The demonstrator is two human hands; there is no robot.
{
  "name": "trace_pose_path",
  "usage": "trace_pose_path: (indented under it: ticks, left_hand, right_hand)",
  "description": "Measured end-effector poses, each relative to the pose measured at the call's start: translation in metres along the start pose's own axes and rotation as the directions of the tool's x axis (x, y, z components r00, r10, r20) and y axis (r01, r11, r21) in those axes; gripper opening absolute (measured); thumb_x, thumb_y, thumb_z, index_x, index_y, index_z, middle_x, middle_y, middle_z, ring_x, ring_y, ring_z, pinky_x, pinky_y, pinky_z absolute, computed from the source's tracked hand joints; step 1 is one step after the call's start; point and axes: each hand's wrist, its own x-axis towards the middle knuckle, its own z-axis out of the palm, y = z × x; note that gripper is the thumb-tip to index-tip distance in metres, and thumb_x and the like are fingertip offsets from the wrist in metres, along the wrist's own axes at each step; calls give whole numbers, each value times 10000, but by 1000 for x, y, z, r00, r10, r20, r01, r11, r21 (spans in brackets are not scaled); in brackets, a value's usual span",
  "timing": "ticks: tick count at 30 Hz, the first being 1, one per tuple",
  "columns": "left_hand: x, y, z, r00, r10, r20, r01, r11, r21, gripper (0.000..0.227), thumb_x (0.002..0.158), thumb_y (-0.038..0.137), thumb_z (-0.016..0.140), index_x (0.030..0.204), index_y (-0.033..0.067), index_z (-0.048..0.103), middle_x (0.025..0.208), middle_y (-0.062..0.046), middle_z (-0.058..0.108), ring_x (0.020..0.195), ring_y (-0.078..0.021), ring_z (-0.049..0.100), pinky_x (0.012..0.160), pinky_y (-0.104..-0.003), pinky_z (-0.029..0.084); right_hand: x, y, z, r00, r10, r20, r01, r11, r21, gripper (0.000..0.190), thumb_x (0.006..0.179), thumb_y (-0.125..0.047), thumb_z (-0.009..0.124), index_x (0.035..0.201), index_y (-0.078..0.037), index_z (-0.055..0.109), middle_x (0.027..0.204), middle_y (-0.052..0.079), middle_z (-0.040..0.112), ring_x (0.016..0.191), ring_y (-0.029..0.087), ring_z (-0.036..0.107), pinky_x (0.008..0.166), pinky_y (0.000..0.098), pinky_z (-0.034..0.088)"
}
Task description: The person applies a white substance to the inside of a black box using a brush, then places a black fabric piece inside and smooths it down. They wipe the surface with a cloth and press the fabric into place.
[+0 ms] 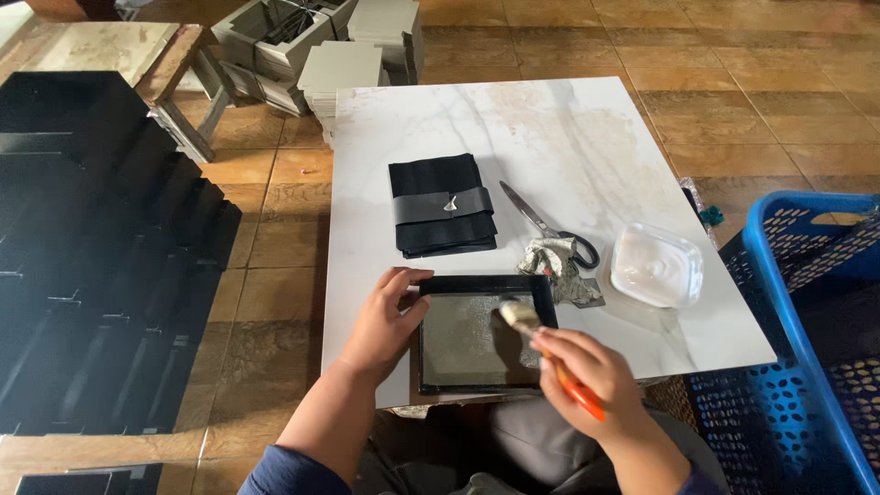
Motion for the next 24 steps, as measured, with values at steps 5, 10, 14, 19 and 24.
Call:
trace_pose_path:
  ticks: [5, 10, 14, 19, 24]
  left_hand:
    - [0, -3, 1, 998, 58, -3, -58, 998, -21, 278, 779, 124, 538, 1048, 105, 603, 1024, -23, 542, 804, -130, 576, 782, -217, 450]
    - [-1, 0, 1, 1000, 8, -10, -8, 999, -53, 281, 779, 116, 538, 1051, 106, 612, 1039, -6, 553, 824, -128, 579, 795, -216, 443]
    - [0, -3, 1, 998, 58, -28, -59, 997, -49, 277, 772, 108, 545, 1039, 95, 617, 1023, -14, 559, 782, -115, 571, 759, -207, 440]
    - [0, 4, -1, 998, 59, -26, -59, 998, -4, 263, 774, 126, 541, 1026, 106, 616, 1024, -5, 567, 804, -128, 583, 763, -222, 441]
    - [-1, 6, -1, 1000, -9, -17, 9, 999, -40, 275, 776, 122, 536, 1037, 105, 620, 1031, 0, 562, 816, -131, 574, 767, -220, 440]
  right_hand:
    - [2, 3, 3, 996, 92, -3, -92, 990, -107, 231, 778, -74, 564, 998, -9, 594, 987, 98, 621, 824, 180, 651, 747, 279, 545]
    - [6, -1, 2, 992, 110, 66, -106, 993, -57, 188, 755, -78, 582, 927, -8, 612, 935, 79, 632, 796, 190, 655, 719, 276, 548]
    - [6, 3, 0, 998, 68, 13, -67, 994, -87, 217, 770, -69, 570, 972, 7, 596, 950, 107, 624, 789, 183, 645, 714, 260, 551]
    - [6, 5, 6, 991, 57, 125, -47, 995, -83, 192, 777, -101, 558, 909, 29, 608, 896, 136, 648, 748, 205, 663, 646, 242, 591]
    - [6, 7, 5, 1000, -30, 6, 30, 989, -145, 215, 756, -61, 598, 946, 40, 597, 931, 153, 628, 749, 216, 649, 644, 273, 579]
